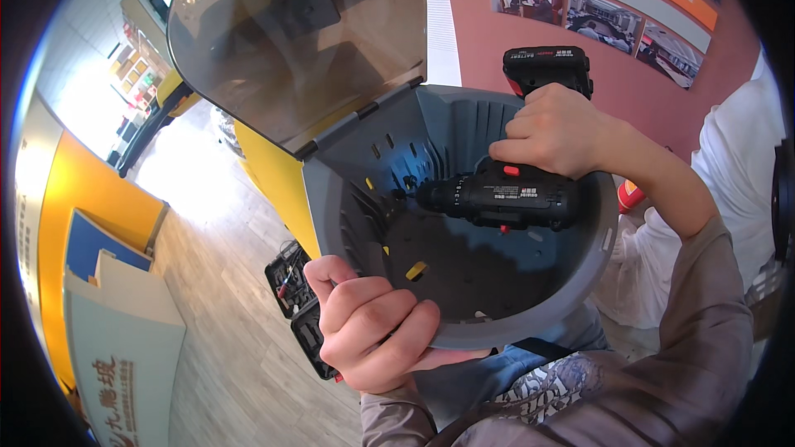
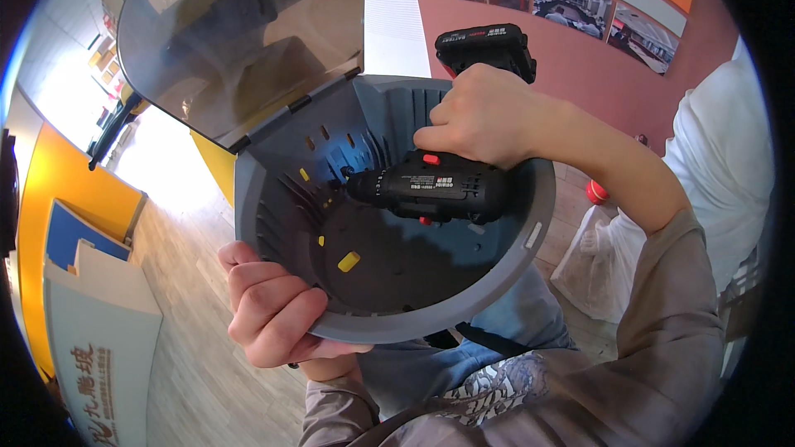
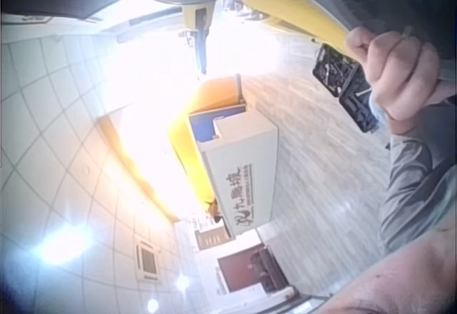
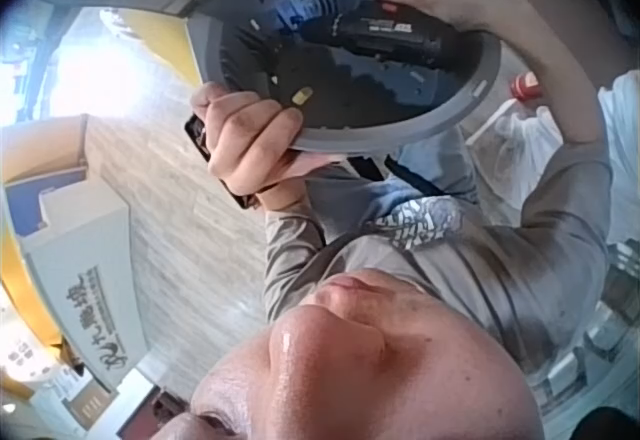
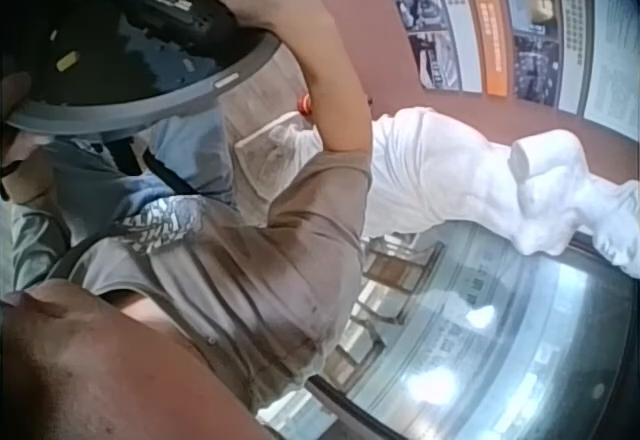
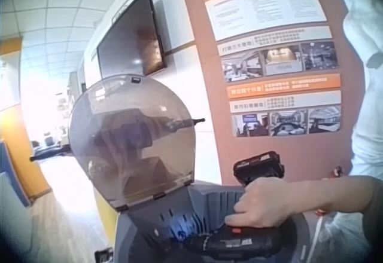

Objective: Using an electric screwdriver to remove screws from the interior compartment of a scooter.

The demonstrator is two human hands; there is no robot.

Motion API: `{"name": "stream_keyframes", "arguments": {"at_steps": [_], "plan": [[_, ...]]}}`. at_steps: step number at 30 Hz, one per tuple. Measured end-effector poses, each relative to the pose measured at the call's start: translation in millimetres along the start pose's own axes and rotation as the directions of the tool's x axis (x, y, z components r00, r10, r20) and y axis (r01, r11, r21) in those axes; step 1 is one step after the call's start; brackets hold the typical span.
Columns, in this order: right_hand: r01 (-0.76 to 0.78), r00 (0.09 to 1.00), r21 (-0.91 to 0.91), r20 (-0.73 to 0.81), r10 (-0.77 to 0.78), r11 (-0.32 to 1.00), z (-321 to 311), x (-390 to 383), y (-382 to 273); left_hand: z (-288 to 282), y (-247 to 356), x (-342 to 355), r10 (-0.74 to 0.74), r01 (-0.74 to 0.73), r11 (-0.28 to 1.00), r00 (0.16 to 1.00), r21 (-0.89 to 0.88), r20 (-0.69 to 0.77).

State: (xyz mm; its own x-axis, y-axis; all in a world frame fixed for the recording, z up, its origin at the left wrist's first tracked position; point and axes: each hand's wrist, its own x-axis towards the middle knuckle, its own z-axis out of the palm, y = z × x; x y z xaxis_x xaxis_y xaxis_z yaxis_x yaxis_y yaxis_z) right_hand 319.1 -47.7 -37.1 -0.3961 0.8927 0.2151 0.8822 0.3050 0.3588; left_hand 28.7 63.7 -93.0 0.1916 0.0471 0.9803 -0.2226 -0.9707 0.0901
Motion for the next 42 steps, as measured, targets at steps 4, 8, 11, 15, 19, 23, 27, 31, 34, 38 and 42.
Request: {"name": "stream_keyframes", "arguments": {"at_steps": [4, 8, 11, 15, 19, 23, 27, 31, 34, 38, 42], "plan": [[-0.009, 1.0, -0.008, 0.026, 0.009, 1.0, -1, 1, 0, 1, 0, -2, -0.012, 0.012, 1.0, 1.0, -0.004, -0.006], [-0.008, 0.999, -0.015, 0.039, 0.009, 1.0, -2, 2, -1, 2, 1, -2, -0.022, 0.022, 1.0, 0.999, -0.001, -0.024], [-0.012, 0.999, -0.009, 0.05, 0.012, 1.0, -1, 2, -3, 0, 2, -1, -0.019, 0.018, 1.0, 1.0, 0.009, 0.004], [-0.01, 0.998, -0.008, 0.061, 0.01, 1.0, -1, 2, -4, -3, 1, 3, 0.016, -0.016, 1.0, 0.999, 0.017, 0.029], [-0.012, 0.998, -0.01, 0.062, 0.013, 1.0, 1, 1, -4, -4, 2, 2, 0.01, -0.012, 1.0, 0.999, 0.029, 0.049], [-0.018, 0.998, -0.017, 0.059, 0.019, 1.0, -3, -1, -5, -4, 1, 3, 0.021, -0.022, 0.999, 0.999, 0.028, 0.048], [-0.042, 0.999, -0.049, 0.012, 0.043, 0.998, -5, -6, -8, -3, 0, 4, 0.015, -0.016, 1.0, 0.999, 0.023, 0.031], [-0.08, 0.997, -0.073, 0.011, 0.081, 0.994, -6, -9, -7, -1, -2, 2, 0.033, -0.033, 0.999, 0.999, 0.003, 0.009], [-0.104, 0.995, -0.043, -0.008, 0.104, 0.994, -5, -9, -6, -1, -3, 2, 0.043, -0.043, 0.999, 0.999, -0.003, 0.011], [-0.133, 0.991, -0.035, -0.013, 0.133, 0.99, -4, -9, -7, 0, -6, 1, 0.072, -0.072, 0.997, 0.997, -0.01, -0.003], [-0.142, 0.99, -0.057, 0.011, 0.143, 0.988, -8, -12, -7, 0, -3, 2, 0.052, -0.052, 0.999, 0.999, -0.01, -0.01]]}}
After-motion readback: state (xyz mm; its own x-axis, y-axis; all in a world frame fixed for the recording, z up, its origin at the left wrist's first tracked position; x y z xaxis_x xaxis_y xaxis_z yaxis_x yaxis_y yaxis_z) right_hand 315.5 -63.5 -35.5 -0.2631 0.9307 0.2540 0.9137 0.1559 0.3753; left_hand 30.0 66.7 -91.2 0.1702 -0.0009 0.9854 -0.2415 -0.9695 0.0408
